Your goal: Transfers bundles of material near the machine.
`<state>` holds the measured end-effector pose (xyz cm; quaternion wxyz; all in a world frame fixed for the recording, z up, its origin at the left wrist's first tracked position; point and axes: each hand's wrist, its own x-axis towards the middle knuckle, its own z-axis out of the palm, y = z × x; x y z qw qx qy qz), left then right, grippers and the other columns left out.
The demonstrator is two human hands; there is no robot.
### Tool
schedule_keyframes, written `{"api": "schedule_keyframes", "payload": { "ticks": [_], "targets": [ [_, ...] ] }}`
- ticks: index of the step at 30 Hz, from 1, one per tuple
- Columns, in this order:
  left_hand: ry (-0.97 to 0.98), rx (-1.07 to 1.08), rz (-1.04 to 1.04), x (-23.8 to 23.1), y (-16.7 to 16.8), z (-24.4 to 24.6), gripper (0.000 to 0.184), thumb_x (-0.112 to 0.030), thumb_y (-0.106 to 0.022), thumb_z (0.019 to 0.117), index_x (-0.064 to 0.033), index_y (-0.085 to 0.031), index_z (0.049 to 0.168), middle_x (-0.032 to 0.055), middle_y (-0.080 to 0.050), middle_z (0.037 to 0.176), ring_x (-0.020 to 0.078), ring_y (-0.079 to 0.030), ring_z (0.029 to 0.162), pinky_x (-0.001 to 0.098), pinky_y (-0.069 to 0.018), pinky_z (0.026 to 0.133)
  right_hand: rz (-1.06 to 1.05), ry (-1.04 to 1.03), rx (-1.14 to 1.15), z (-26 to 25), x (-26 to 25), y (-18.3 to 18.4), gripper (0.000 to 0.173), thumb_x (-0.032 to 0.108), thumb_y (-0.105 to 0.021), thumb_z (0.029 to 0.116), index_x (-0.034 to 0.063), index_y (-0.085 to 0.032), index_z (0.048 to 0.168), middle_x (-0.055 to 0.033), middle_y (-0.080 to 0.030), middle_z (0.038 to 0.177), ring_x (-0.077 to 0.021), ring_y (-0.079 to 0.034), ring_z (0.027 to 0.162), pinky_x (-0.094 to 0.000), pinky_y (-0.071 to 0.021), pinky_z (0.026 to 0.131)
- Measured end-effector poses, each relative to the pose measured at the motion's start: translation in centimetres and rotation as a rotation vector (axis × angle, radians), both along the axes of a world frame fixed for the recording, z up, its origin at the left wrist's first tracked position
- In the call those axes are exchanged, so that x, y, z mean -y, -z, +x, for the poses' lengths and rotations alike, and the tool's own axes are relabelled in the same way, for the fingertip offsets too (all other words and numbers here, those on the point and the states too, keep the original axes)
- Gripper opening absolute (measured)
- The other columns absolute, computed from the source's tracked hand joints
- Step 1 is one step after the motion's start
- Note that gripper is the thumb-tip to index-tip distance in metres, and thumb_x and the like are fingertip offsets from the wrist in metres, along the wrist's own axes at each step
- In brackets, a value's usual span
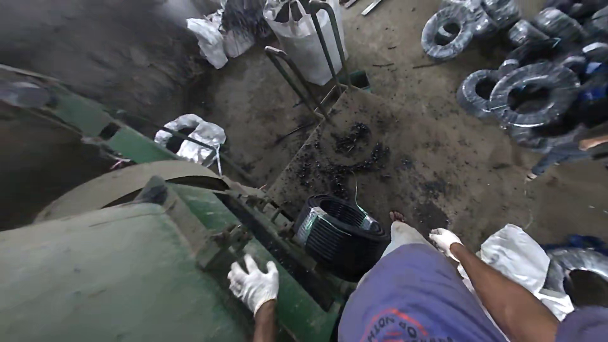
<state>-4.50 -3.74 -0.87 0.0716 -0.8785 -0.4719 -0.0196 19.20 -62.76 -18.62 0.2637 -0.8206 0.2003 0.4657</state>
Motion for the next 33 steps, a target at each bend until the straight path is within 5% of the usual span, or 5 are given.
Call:
{"api": "schedule_keyframes", "payload": {
  "ticks": [6, 12, 14, 23, 33],
  "targets": [
    [0.160, 0.119, -0.364, 13.3, 4.4, 2.6, 0.072, -0.042, -0.069, 0.0859, -0.0187, -0.051, 0.151, 0.0172, -0.042, 0.159, 0.0351, -0.041, 0.147, 0.0547, -0.0433, 0.114, 0.057, -0.159, 0.016, 5.6, -0.5, -1.0, 0.045, 0.047, -0.061, 0.0975, 0.0214, -0.067, 0.135, -0.0104, -0.073, 0.123, -0.0294, -0.070, 0.112, -0.0572, -0.0560, 0.096],
    [-0.363, 0.082, -0.945, 24.8, 12.9, -1.3, 0.070, -0.046, -0.067, 0.0924, -0.0139, -0.050, 0.152, 0.0173, -0.059, 0.145, 0.0323, -0.055, 0.136, 0.0514, -0.0443, 0.114, 0.069, -0.421, 0.044, 12.9, -3.1, -2.1, 0.044, 0.046, -0.059, 0.1001, 0.0227, -0.066, 0.137, -0.0085, -0.071, 0.128, -0.0278, -0.067, 0.120, -0.0555, -0.0526, 0.104],
    [-0.458, -0.005, -1.108, 27.3, 12.9, -3.1, 0.061, -0.046, -0.063, 0.0984, -0.0142, -0.053, 0.149, 0.0143, -0.061, 0.144, 0.0299, -0.056, 0.136, 0.0512, -0.0421, 0.116, 0.072, -0.507, 0.042, 14.6, -3.9, -2.2, 0.044, 0.045, -0.059, 0.1004, 0.0230, -0.066, 0.138, -0.0079, -0.071, 0.130, -0.0265, -0.066, 0.123, -0.0539, -0.0508, 0.107],
    [-0.698, 0.050, -1.159, 30.7, 9.9, -3.2, 0.062, -0.047, -0.060, 0.0960, -0.0178, -0.052, 0.150, 0.0078, -0.064, 0.141, 0.0243, -0.059, 0.133, 0.0507, -0.0447, 0.115, 0.110, -0.736, -0.038, 16.7, -6.2, -1.3, 0.042, 0.044, -0.061, 0.1000, 0.0221, -0.068, 0.135, -0.0086, -0.070, 0.132, -0.0264, -0.065, 0.126, -0.0540, -0.0499, 0.110],
    [-0.543, 0.177, -1.160, 29.8, 10.4, 5.2, 0.060, -0.046, -0.056, 0.0971, -0.0211, -0.050, 0.152, 0.0063, -0.061, 0.144, 0.0202, -0.058, 0.133, 0.0443, -0.0453, 0.115, 0.062, -0.909, -0.104, 18.9, -5.4, -0.7, 0.042, 0.045, -0.060, 0.1002, 0.0233, -0.067, 0.135, -0.0100, -0.070, 0.131, -0.0284, -0.066, 0.122, -0.0557, -0.0516, 0.106]
  ]
}}
